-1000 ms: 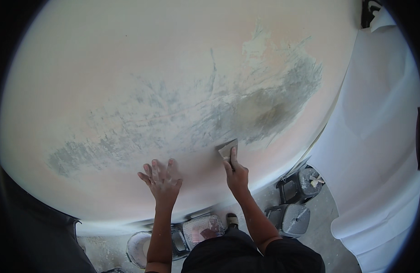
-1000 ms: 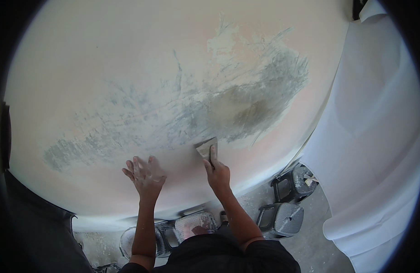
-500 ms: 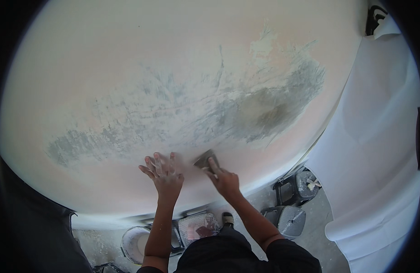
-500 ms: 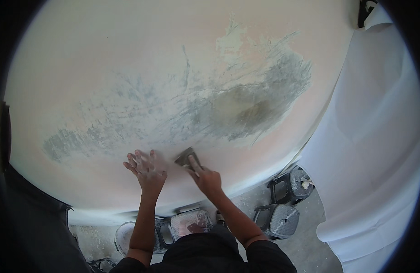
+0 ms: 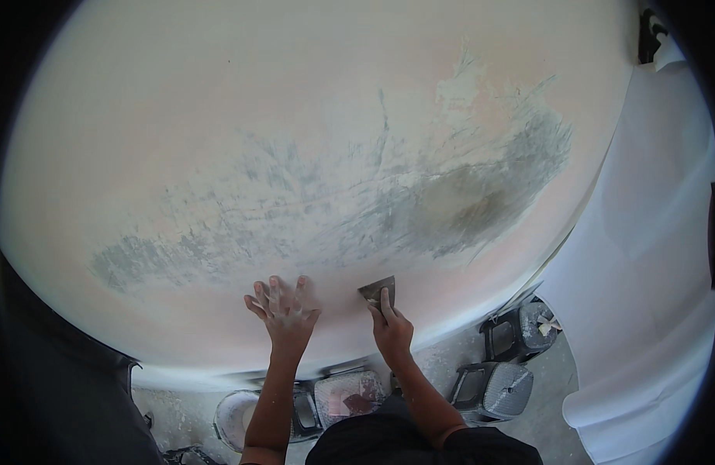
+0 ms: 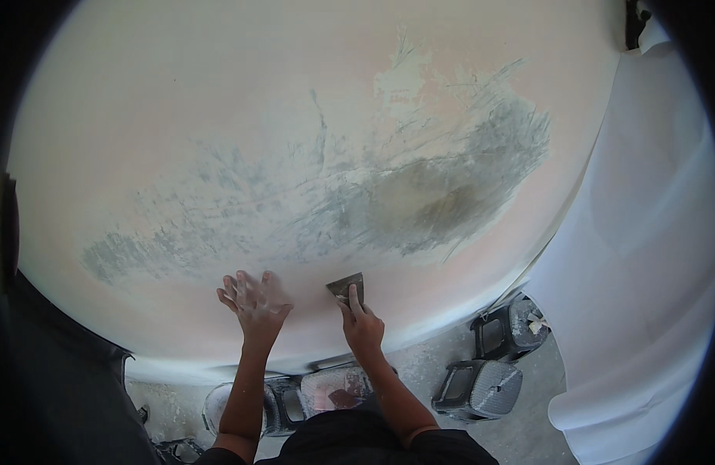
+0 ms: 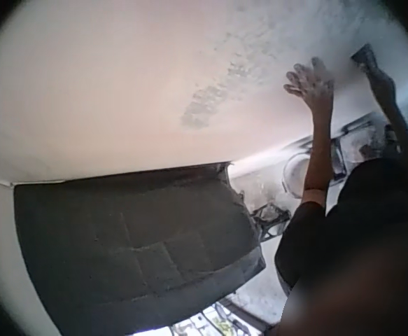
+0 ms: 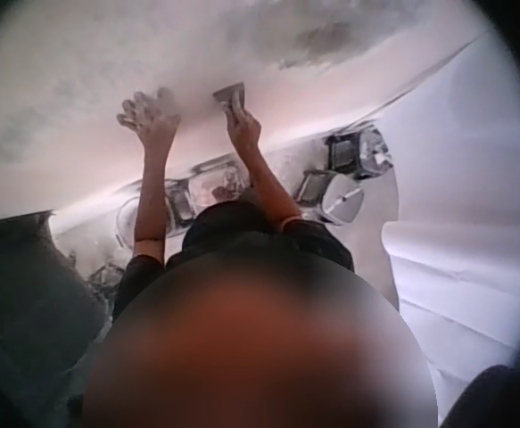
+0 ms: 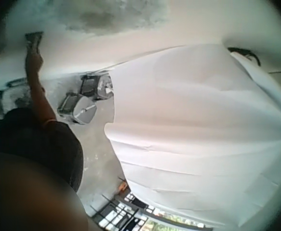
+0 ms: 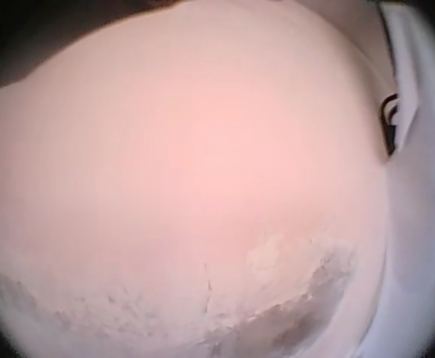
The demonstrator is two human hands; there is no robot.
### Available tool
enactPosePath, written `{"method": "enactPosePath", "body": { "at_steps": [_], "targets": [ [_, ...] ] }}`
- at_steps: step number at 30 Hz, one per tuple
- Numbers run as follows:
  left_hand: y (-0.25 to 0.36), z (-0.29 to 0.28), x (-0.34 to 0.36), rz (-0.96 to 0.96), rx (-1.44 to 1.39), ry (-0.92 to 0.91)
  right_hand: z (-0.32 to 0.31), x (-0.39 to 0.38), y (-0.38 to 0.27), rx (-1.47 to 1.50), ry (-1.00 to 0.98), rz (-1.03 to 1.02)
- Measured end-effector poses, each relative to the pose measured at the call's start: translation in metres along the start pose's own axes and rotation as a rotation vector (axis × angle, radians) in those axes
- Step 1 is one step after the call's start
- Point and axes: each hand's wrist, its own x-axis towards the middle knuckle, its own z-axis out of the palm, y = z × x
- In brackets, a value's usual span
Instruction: Using a putty knife to apply or smooth filler on a wall surface.
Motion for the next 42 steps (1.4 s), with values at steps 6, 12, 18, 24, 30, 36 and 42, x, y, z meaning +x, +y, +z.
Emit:
{"method": "enactPosePath", "body": {
  "at_steps": [6, 12, 18, 24, 30, 36, 42],
  "targets": [
    [0.004, -0.001, 0.005, -0.009, -0.024, 0.013, 0.003, 0.032, -0.004, 0.049, 0.089, -0.034],
    [0.007, 0.002, 0.007, -0.027, -0.025, 0.026, -0.002, 0.028, 0.001, -0.001, 0.077, -0.066],
    [0.007, -0.003, 0.006, -0.033, -0.037, 0.069, -0.009, 0.017, -0.006, -0.02, 0.043, -0.058],
    [0.008, 0.001, 0.004, -0.034, -0.062, 0.042, -0.021, 0.052, -0.028, -0.006, 0.047, -0.12],
    [0.006, 0.001, 0.004, -0.024, -0.109, 0.078, -0.004, 0.037, -0.023, -0.014, 0.075, -0.197],
    [0.012, 0.0, 0.009, -0.036, -0.056, 0.044, -0.021, 0.029, -0.041, -0.082, -0.115, -0.274],
    [0.01, -0.001, 0.003, -0.058, -0.106, 0.007, -0.022, 0.038, 0.003, 0.009, -0.045, -0.094]
  ]
}}
